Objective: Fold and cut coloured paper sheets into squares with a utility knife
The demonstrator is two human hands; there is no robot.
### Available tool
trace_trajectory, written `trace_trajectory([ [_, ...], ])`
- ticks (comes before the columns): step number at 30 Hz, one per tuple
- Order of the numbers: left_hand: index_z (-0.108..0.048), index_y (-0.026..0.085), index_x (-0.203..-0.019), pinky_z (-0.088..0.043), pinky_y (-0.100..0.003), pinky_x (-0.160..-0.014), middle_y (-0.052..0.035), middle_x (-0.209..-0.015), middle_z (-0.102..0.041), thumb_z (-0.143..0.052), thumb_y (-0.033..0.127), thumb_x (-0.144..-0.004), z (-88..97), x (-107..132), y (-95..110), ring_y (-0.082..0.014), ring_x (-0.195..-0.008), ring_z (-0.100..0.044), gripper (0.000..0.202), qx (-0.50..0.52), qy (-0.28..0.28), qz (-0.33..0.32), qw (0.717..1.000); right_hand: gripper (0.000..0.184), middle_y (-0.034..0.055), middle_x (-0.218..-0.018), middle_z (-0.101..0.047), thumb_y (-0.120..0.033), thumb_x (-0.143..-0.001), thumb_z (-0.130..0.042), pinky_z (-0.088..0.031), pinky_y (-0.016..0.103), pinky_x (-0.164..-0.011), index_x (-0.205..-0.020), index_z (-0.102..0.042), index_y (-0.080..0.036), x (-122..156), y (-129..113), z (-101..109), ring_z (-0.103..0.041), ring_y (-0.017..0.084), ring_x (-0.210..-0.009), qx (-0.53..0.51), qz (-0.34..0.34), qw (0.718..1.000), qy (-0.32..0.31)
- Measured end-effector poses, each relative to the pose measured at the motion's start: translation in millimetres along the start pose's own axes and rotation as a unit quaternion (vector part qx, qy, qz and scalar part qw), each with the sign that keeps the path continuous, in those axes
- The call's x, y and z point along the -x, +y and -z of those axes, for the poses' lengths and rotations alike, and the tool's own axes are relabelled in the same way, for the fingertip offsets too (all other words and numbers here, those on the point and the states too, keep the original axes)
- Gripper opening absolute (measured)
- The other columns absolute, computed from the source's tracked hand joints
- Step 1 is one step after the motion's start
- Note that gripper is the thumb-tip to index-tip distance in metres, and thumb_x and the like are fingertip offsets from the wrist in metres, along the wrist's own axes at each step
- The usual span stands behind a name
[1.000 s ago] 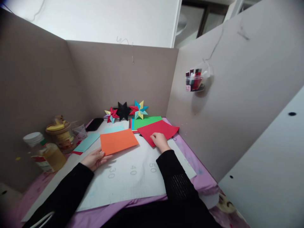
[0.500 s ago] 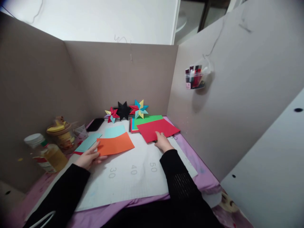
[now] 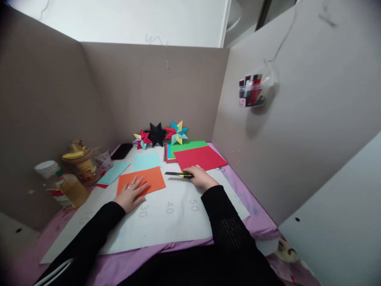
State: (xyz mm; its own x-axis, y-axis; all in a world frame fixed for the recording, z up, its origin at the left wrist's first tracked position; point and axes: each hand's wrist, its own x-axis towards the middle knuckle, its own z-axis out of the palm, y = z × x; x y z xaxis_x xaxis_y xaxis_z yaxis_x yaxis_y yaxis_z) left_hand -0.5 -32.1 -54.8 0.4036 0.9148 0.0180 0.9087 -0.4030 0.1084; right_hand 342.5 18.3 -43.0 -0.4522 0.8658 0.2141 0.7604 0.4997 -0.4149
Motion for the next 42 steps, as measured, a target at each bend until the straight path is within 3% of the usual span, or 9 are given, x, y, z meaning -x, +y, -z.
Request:
trace_trajectory([
  [3,-0.028,0.027,-0.14,-0.019,-0.054,-0.104,-0.0081,-0.149,-0.02,-0.034,0.046,-0.087,-9.5,-3,-1,-0.0323,-0.136,-0.01,0.057,0.013,-0.041,0.045,0.998,0.062,0.005,-0.106,-0.062,0.001,-0.063,-0.047,-0.035,0.03,-0.087,-0.117,-0.058,-0.025,2,9,0,-0.046,0.021,-0.098,0.036,-0.013,0.999,-0.029],
  [8,-0.028,0.024,-0.14,-0.019,-0.053,-0.104,-0.0103,-0.148,-0.024,-0.029,0.045,-0.089,-13.5,-5,-9,-0.0321,-0.135,-0.014,0.056,0.002,-0.034,0.109,0.993,0.06,0.0061,-0.099,-0.064,0.0,-0.064,-0.048,-0.034,0.028,-0.083,-0.118,-0.059,-0.026,-3,7,-6,-0.047,0.021,-0.093,0.075,-0.008,0.997,-0.034],
  [17,-0.036,0.023,-0.137,-0.021,-0.055,-0.103,-0.0109,-0.146,-0.028,-0.031,0.042,-0.088,-13.0,-3,-4,-0.0348,-0.135,-0.015,0.053,0.002,-0.016,0.099,0.995,0.061,0.0054,-0.101,-0.061,-0.001,-0.067,-0.047,-0.034,0.028,-0.083,-0.121,-0.055,-0.028,-7,0,-17,-0.046,0.02,-0.094,0.079,-0.003,0.996,-0.047],
  [22,-0.046,0.027,-0.13,-0.017,-0.057,-0.104,-0.0064,-0.145,-0.032,-0.036,0.041,-0.087,-5.7,1,4,-0.0342,-0.135,-0.013,0.046,-0.018,0.028,0.028,0.999,0.059,0.0062,-0.102,-0.06,-0.002,-0.069,-0.047,-0.033,0.028,-0.083,-0.121,-0.055,-0.027,-6,-1,-17,-0.046,0.02,-0.094,0.071,-0.007,0.996,-0.049],
  [26,-0.047,0.031,-0.128,-0.017,-0.059,-0.102,-0.0041,-0.145,-0.031,-0.039,0.036,-0.087,-3.8,3,11,-0.0336,-0.136,-0.012,0.042,-0.012,0.007,-0.003,1.0,0.059,0.0065,-0.102,-0.06,-0.003,-0.069,-0.046,-0.033,0.028,-0.083,-0.122,-0.055,-0.027,-6,-3,-18,-0.046,0.021,-0.095,0.062,0.001,0.997,-0.051],
  [33,-0.046,0.028,-0.13,-0.021,-0.053,-0.103,-0.0087,-0.144,-0.033,-0.036,0.043,-0.088,-8.5,1,10,-0.0324,-0.134,-0.018,0.046,0.016,-0.038,-0.004,0.999,0.059,0.0063,-0.103,-0.059,-0.001,-0.07,-0.045,-0.032,0.028,-0.083,-0.123,-0.054,-0.027,-8,-8,-21,-0.045,0.02,-0.095,0.048,0.019,0.997,-0.058],
  [42,-0.039,0.032,-0.134,-0.018,-0.052,-0.104,-0.0071,-0.147,-0.026,-0.03,0.045,-0.089,-16.1,1,10,-0.0297,-0.136,-0.016,0.049,0.031,-0.048,0.007,0.998,0.056,0.0074,-0.097,-0.059,-0.004,-0.076,-0.044,-0.03,0.029,-0.075,-0.123,-0.053,-0.032,-10,-19,-24,-0.044,0.021,-0.092,0.137,0.024,0.988,-0.069],
])
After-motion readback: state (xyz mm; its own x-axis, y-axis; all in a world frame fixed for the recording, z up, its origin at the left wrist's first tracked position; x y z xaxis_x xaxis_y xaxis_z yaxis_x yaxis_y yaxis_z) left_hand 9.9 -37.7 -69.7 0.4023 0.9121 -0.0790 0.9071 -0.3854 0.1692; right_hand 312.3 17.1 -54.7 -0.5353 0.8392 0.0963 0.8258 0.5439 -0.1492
